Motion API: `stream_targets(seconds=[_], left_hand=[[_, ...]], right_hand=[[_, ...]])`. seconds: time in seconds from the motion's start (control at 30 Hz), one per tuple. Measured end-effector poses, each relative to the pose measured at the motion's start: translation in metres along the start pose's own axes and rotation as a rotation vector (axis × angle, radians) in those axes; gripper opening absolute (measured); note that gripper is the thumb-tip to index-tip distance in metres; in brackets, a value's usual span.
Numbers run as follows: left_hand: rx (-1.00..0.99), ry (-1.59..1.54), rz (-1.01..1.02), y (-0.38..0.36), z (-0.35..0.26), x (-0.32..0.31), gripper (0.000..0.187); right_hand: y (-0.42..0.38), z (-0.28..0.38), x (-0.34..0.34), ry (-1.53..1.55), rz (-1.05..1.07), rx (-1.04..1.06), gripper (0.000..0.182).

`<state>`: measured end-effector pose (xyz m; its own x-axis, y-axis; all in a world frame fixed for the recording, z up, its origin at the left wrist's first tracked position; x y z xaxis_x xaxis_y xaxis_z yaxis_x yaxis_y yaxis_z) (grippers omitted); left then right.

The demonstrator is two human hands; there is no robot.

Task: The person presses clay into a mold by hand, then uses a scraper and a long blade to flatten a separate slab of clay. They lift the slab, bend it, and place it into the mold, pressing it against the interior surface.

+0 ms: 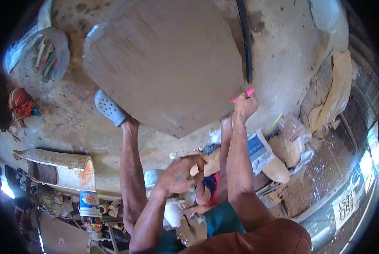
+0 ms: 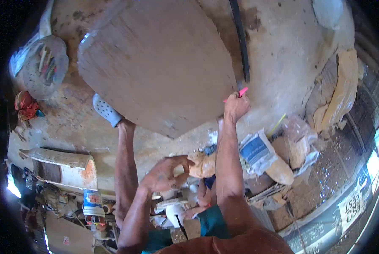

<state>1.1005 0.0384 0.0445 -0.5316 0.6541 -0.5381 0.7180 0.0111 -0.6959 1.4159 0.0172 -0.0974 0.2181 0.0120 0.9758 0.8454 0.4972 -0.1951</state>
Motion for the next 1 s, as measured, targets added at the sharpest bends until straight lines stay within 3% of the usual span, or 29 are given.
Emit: stream_targets(seconds=[0.2,0.27,0.4,0.47,0.5,0.57,0.6,0.67,0.77,0.83,0.87,0.93,1.0], left_hand=[[-0.048,0.021,-0.034,-0.011,-0.01,0.009,0.016],[-0.059,0.003,-0.069,-0.012,-0.003,0.011,0.018],[-0.015,0.008,-0.126,-0.027,-0.024,0.036,0.024],[0.069,-0.018,-0.135,-0.033,-0.025,0.04,0.027],[0.027,-0.04,-0.176,-0.035,-0.023,0.041,0.029],[-0.027,-0.077,-0.234,-0.035,-0.02,0.04,0.032],[-0.048,-0.075,-0.298,-0.035,-0.018,0.038,0.032],[-0.074,-0.075,-0.368,-0.033,-0.016,0.037,0.033],[-0.011,-0.122,-0.383,-0.033,-0.011,0.037,0.034],[-0.038,-0.182,-0.631,-0.038,-0.01,0.052,0.033],[0.075,-0.253,-0.615,-0.04,-0.006,0.06,0.033],[0.05,-0.336,-0.727,-0.041,0.005,0.071,0.032],[0.026,-0.446,-0.857,-0.04,0.014,0.075,0.03]], right_hand=[[0.018,0.138,-0.004,-0.035,-0.03,0.14,0.026],[0.025,0.193,-0.017,-0.065,-0.082,0.388,0.023],[0.027,0.294,-0.027,-0.005,-0.122,0.43,0.02],[0.018,0.333,-0.027,-0.069,-0.121,0.706,0.026],[0.015,0.347,-0.034,-0.074,-0.087,0.728,0.026],[0.009,0.381,-0.045,-0.036,-0.069,0.972,0.022],[0.002,0.388,-0.049,-0.04,-0.058,0.986,0.022],[-0.03,0.409,-0.056,0.168,0.014,1.254,0.011],[-0.099,0.42,-0.071,0.101,0.184,1.49,0.009],[-0.13,0.415,-0.085,0.117,0.214,1.593,0.008],[-0.144,0.411,-0.088,0.127,0.261,1.667,0.011],[-0.158,0.396,-0.086,0.127,0.319,1.751,0.014],[-0.171,0.369,-0.082,0.032,0.486,1.961,0.017]])
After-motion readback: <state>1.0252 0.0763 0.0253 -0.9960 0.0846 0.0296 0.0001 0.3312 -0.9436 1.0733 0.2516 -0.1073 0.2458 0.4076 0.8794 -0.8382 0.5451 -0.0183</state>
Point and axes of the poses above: each hand's wrist, its own y-axis towards the middle knuckle, its own x-axis out of the back of the hand, z = x × y, the point moved 3 cm from there along y, towards the middle knuckle, and after that the axes turned 6 degrees about x, right-handed, at the moved point
